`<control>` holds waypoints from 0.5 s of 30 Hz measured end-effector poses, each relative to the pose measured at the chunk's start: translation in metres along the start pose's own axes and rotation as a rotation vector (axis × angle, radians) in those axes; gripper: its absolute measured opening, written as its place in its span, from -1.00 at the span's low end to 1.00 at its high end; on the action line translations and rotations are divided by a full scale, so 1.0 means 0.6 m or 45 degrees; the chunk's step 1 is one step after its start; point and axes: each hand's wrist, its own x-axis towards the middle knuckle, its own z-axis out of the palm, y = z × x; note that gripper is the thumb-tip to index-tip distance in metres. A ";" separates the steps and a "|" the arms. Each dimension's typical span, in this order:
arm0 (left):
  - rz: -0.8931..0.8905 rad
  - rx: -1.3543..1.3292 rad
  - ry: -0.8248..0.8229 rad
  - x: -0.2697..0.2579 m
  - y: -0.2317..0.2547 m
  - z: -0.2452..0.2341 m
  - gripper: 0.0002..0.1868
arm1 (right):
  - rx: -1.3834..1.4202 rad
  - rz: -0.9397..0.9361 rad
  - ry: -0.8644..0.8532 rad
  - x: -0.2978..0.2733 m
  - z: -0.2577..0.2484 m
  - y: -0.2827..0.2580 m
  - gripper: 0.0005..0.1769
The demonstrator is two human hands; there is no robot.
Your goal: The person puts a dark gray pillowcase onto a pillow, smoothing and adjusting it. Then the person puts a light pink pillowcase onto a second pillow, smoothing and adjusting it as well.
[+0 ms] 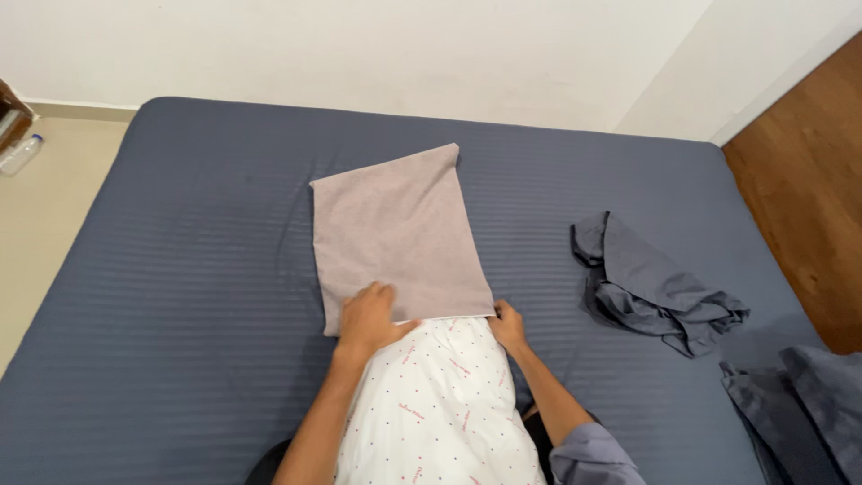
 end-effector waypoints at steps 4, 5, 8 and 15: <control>-0.056 0.012 -0.464 0.083 0.133 0.052 0.23 | 0.509 0.312 -0.108 0.009 0.015 0.002 -0.74; -0.181 0.098 -0.689 0.096 0.167 0.064 0.24 | 0.663 0.287 -0.130 0.015 0.017 0.000 -0.74; -0.384 0.205 -0.846 0.109 0.222 0.102 0.02 | 0.906 0.369 -0.170 0.029 0.016 0.001 -0.74; -0.329 0.002 -0.455 0.110 0.173 0.201 -0.68 | 0.950 0.415 -0.292 0.048 0.027 0.000 -0.72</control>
